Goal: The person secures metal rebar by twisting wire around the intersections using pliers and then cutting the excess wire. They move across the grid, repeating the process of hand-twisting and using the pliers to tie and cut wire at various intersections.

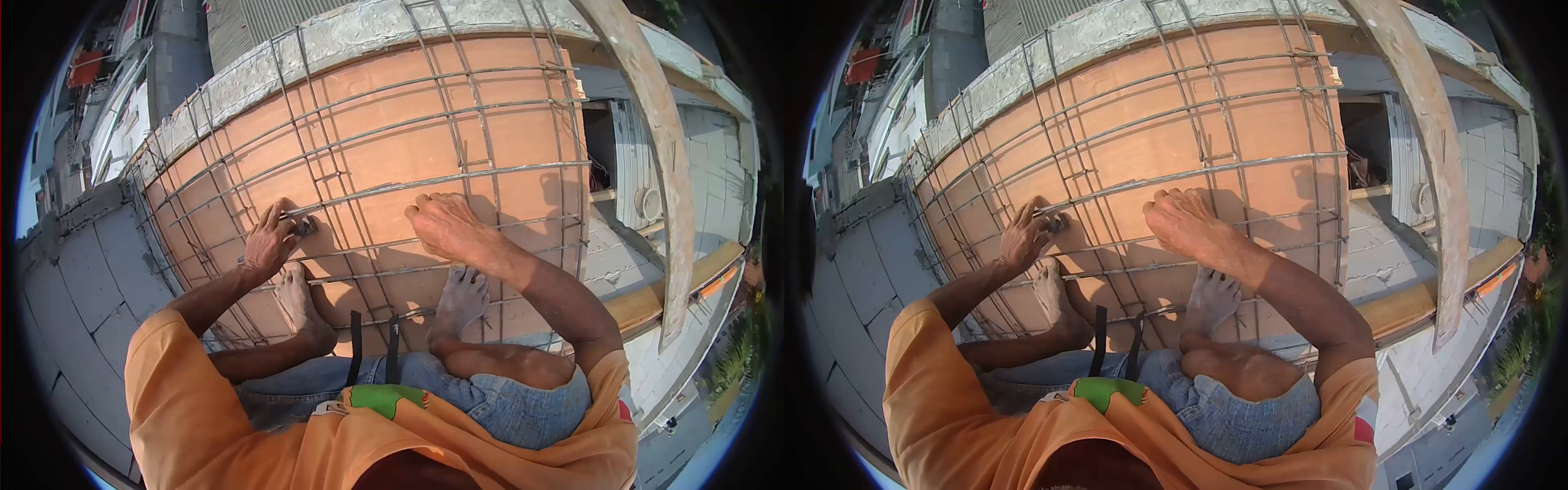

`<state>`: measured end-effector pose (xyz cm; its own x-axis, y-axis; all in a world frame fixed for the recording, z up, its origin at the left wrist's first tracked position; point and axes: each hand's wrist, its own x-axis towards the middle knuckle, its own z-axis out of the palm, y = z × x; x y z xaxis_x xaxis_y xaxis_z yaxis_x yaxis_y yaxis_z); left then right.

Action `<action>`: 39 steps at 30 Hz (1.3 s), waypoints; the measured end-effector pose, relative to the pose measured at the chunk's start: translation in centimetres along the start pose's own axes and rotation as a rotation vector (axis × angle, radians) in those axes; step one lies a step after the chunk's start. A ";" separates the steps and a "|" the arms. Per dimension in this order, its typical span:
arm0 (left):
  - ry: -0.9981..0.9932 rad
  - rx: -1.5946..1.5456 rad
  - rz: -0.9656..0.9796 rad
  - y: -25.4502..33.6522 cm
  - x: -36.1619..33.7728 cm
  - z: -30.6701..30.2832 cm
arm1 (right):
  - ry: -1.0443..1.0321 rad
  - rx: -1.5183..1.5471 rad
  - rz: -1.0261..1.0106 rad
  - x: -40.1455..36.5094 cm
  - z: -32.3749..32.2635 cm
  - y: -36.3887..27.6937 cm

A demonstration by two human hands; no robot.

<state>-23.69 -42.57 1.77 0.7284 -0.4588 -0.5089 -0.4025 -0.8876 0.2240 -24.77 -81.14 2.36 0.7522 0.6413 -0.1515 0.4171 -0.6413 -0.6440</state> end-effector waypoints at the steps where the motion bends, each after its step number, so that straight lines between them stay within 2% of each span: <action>1: 0.004 0.014 -0.054 0.9 -0.3 0.0 | 0.013 -0.006 -0.012 0.0 0.0 0.1; 5: 0.056 0.029 -0.073 0.6 -0.4 1.6 | -0.089 -0.021 0.029 0.7 0.3 0.2; 12: -0.035 0.316 -0.081 2.7 1.0 0.6 | -0.079 -0.042 -0.060 1.7 0.5 -0.7; 14: 0.002 0.398 0.014 2.7 0.7 0.3 | -0.078 -0.056 -0.051 2.1 0.5 -0.9; 15: 0.006 0.408 -0.010 2.1 0.2 0.1 | -0.072 -0.055 -0.076 2.2 0.4 -0.9; 17: 0.020 0.197 0.129 0.8 -0.6 -0.1 | -0.096 -0.043 -0.043 2.2 0.2 -1.2; 18: 0.093 0.140 0.183 0.8 -0.7 -1.7 | -0.090 -0.047 -0.061 2.3 0.1 -1.4; 19: 0.102 0.147 0.169 0.7 -0.7 -3.3 | -0.089 0.002 -0.049 2.5 0.0 -1.6; 21: -0.067 -0.075 0.111 0.7 -0.4 -6.7 | -0.087 0.048 -0.047 3.0 -0.2 -2.1; 23: -0.053 -0.090 0.078 2.1 0.1 -9.6 | -0.121 0.401 0.082 3.4 -0.5 -2.8; 24: -0.054 -0.044 0.188 2.9 0.5 -11.0 | -0.117 0.389 0.090 3.7 -0.4 -3.3; 25: -0.050 -0.003 0.312 4.2 1.2 -12.5 | -0.099 0.566 0.059 3.9 -0.3 -3.7; 26: 0.069 -0.094 0.373 6.3 2.0 -14.1 | -0.069 0.736 0.049 3.8 -0.5 -4.1; 27: -0.121 -0.883 -0.106 9.3 3.2 -16.9 | -0.052 0.880 0.023 3.9 -1.1 -4.4; 28: -0.113 -1.112 -0.186 11.7 4.5 -17.8 | -0.017 1.009 0.010 4.0 -2.0 -4.5; 29: -0.088 -1.156 -0.050 12.0 6.2 -16.8 | 0.007 1.059 0.026 3.6 -2.5 -4.3; 30: -0.072 -1.254 -0.009 13.2 7.8 -16.4 | 0.034 1.161 0.072 2.9 -3.0 -4.0; 31: -0.052 -1.352 0.015 14.7 9.5 -16.1 | 0.040 1.073 0.160 2.3 -3.9 -3.2; 32: -0.085 -1.375 0.087 16.3 11.4 -15.6 | 0.135 0.990 0.269 1.6 -5.4 -2.5; 34: -0.078 -1.757 -0.077 18.6 14.1 -14.3 | 0.236 0.879 0.388 -0.2 -7.5 -1.3; 36: -0.087 -1.857 -0.028 21.4 16.5 -13.0 | 0.256 0.581 0.585 -2.5 -8.9 0.5; 39: -0.121 -2.036 -0.026 26.0 19.8 -10.2 | 0.374 0.127 0.682 -6.0 -11.7 0.9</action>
<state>-14.09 -75.15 6.00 0.6550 -0.5194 -0.5488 0.7437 0.3147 0.5899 -22.95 -90.46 11.49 0.9522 -0.0752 -0.2962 -0.2428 -0.7748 -0.5837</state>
